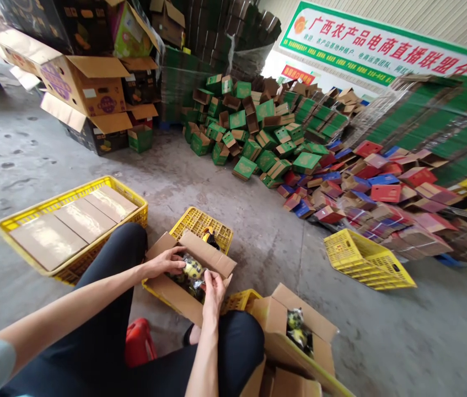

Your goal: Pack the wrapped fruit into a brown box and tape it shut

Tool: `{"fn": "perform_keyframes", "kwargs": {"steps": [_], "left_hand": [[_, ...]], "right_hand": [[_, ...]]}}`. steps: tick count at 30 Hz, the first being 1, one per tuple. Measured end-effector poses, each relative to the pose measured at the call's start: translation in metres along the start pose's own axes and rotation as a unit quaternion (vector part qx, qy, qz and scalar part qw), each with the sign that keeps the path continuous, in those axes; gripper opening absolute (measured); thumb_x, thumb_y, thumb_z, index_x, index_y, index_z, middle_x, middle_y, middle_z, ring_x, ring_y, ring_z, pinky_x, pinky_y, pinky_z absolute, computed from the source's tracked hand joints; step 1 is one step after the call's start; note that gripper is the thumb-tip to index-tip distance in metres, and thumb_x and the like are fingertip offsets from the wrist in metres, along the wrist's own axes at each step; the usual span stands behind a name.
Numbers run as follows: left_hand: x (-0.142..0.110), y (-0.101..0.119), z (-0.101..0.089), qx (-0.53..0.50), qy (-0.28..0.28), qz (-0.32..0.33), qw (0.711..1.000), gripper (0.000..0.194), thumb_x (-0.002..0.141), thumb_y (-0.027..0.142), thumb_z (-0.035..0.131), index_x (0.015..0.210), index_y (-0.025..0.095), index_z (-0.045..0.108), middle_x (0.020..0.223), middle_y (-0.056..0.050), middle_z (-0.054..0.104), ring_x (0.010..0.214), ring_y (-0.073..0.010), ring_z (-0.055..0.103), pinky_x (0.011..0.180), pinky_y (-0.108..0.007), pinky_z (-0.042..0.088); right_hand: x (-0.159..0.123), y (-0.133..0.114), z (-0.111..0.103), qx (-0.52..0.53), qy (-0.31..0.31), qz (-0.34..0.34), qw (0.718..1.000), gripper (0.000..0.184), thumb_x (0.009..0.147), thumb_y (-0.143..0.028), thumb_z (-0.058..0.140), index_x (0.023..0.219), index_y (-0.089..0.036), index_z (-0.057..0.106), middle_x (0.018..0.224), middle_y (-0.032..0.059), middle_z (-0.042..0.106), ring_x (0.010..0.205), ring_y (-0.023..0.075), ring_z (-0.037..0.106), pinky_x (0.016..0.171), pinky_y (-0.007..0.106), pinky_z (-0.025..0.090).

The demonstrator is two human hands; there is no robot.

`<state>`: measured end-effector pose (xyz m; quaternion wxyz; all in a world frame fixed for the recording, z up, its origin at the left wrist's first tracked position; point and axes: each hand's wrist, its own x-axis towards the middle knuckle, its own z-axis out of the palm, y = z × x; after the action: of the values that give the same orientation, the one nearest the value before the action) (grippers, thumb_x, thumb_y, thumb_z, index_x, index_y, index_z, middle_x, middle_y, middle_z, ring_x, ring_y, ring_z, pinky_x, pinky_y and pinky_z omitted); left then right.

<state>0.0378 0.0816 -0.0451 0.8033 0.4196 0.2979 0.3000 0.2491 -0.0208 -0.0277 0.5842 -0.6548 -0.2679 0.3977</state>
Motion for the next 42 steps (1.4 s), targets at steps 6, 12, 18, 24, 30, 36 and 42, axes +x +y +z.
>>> {"fn": "perform_keyframes", "kwargs": {"steps": [6,12,18,24,30,36,42], "left_hand": [[0.000,-0.001,-0.002,-0.018,-0.017,0.000,1.000,0.100,0.071,0.054,0.100,0.154,0.019,0.058,0.101,-0.007,0.074,0.092,-0.0218,0.074,0.091,-0.039,0.061],[-0.001,0.003,0.001,-0.035,-0.006,-0.028,0.999,0.073,0.068,0.059,0.099,0.120,0.013,0.078,0.106,-0.009,0.076,0.091,-0.0187,0.073,0.089,-0.034,0.061],[0.000,0.003,0.001,-0.058,0.008,-0.040,0.997,0.067,0.066,0.054,0.102,0.116,0.015,0.078,0.109,-0.009,0.077,0.088,-0.0182,0.074,0.094,-0.038,0.061],[0.003,-0.003,-0.001,-0.070,-0.002,-0.034,0.997,0.072,0.063,0.040,0.105,0.124,0.017,0.076,0.120,-0.010,0.077,0.100,-0.0231,0.076,0.104,-0.040,0.057],[0.003,-0.003,-0.001,-0.067,-0.007,-0.024,0.997,0.066,0.060,0.040,0.106,0.114,0.015,0.077,0.111,-0.009,0.078,0.094,-0.0214,0.076,0.098,-0.037,0.059],[0.002,0.003,0.000,-0.049,0.017,-0.021,0.998,0.070,0.065,0.052,0.103,0.116,0.015,0.073,0.103,-0.009,0.078,0.080,-0.0181,0.077,0.083,-0.032,0.061],[0.001,0.003,-0.001,-0.012,0.019,-0.037,0.999,0.069,0.065,0.065,0.098,0.103,0.013,0.073,0.096,-0.011,0.080,0.079,-0.0192,0.078,0.079,-0.029,0.061]], "right_hand": [[-0.001,-0.001,0.001,0.017,0.000,0.006,1.000,0.055,0.070,-0.066,0.088,0.099,-0.020,0.078,0.100,0.0130,0.081,0.086,0.0286,0.075,0.068,0.035,0.058],[-0.008,-0.008,0.002,0.023,-0.020,0.015,0.999,0.078,0.074,-0.060,0.087,0.140,-0.022,0.071,0.113,0.0106,0.081,0.088,0.0257,0.076,0.071,0.033,0.060],[-0.003,-0.003,0.000,0.038,-0.021,0.016,0.999,0.074,0.072,-0.059,0.089,0.133,-0.020,0.076,0.121,0.0152,0.079,0.095,0.0282,0.077,0.074,0.035,0.063],[0.001,0.002,-0.001,0.032,-0.003,0.008,0.999,0.068,0.071,-0.057,0.089,0.126,-0.019,0.079,0.117,0.0157,0.077,0.090,0.0265,0.076,0.076,0.036,0.064],[0.002,0.004,-0.001,0.046,-0.010,0.011,0.999,0.057,0.072,-0.055,0.088,0.116,-0.020,0.082,0.120,0.0146,0.079,0.089,0.0245,0.076,0.074,0.034,0.064],[0.003,0.006,0.001,0.069,-0.042,0.026,0.996,0.049,0.072,-0.055,0.086,0.107,-0.021,0.084,0.101,0.0103,0.083,0.085,0.0253,0.078,0.079,0.037,0.064],[0.004,0.003,0.000,-0.014,-0.054,0.006,0.998,0.052,0.069,-0.059,0.089,0.105,-0.022,0.084,0.092,0.0075,0.082,0.079,0.0253,0.075,0.076,0.038,0.062]]}}
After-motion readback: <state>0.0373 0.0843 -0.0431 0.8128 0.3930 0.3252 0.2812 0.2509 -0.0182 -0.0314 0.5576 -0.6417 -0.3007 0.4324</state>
